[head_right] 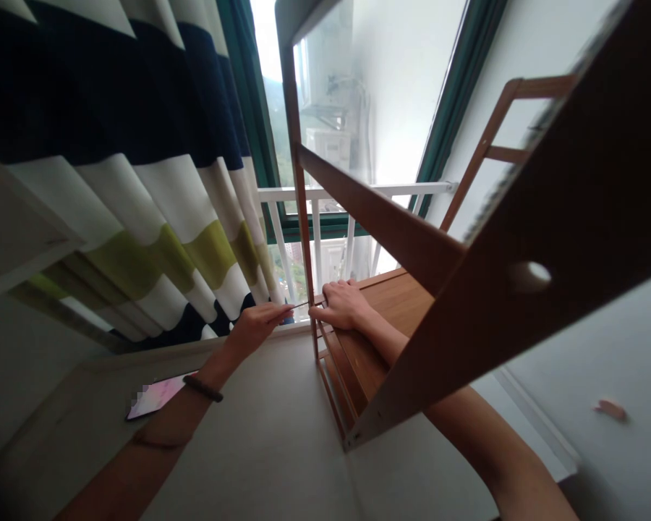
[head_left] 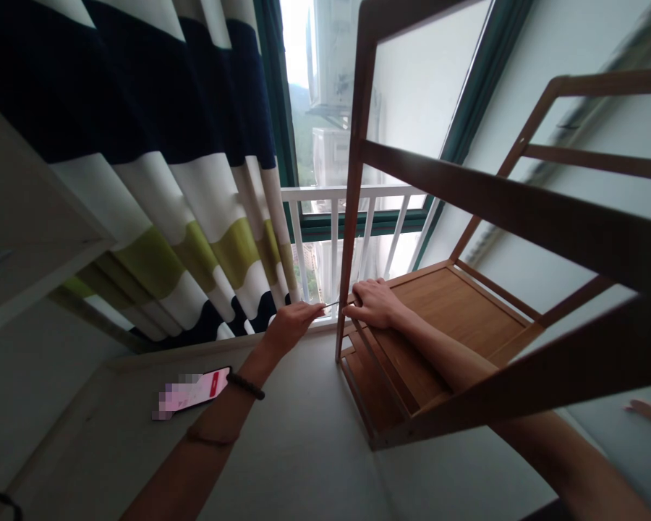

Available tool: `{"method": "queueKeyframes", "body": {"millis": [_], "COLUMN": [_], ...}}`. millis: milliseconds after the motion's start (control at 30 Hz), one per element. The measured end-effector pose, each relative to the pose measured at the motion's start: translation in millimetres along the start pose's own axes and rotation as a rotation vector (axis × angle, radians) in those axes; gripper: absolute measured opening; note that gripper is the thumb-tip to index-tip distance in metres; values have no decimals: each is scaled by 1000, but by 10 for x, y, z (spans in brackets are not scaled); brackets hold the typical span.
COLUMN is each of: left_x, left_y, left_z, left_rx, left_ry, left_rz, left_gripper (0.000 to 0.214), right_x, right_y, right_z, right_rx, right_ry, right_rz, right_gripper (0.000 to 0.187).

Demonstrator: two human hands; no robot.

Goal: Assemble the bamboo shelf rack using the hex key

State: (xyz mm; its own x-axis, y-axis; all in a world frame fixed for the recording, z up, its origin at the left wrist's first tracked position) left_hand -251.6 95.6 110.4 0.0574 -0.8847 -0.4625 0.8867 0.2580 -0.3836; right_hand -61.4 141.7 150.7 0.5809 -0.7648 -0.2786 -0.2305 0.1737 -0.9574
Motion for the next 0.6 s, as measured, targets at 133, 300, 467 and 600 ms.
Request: {"method": "queueKeyframes", "body": {"millis": [133,300,467,600], "left_x": [-16,59,69,92], "left_y": [33,160,211,202], "left_z": [-71,-113,-3,-12], "left_rx": [75,434,674,682], "left_ry": [-167,-555,-654,-785], "left_rz": [-70,-121,-227,-294], "left_gripper": [28,39,40,38], "right_x": [0,4,6,1], "right_y": [3,-15,-29,-17], "right_z": [1,-12,-21,-14], "right_rx": [-9,-1,4,13], "right_ry": [-1,5,6,7], "right_rz": [7,-9,-16,-17], "right_gripper": [45,47,48,46]}}
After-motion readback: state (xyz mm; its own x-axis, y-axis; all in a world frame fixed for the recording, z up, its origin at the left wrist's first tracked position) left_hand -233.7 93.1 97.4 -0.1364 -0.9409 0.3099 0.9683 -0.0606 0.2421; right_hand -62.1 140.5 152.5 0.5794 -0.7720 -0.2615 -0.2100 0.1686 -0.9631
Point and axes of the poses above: each hand's wrist, its own x-axis away from the middle knuckle, its own y-axis out of the palm, z = x × y, the point moved 3 cm from there along -x, towards the middle knuckle, and after that the axes turned 11 degrees about z, right-handed, at the moved point
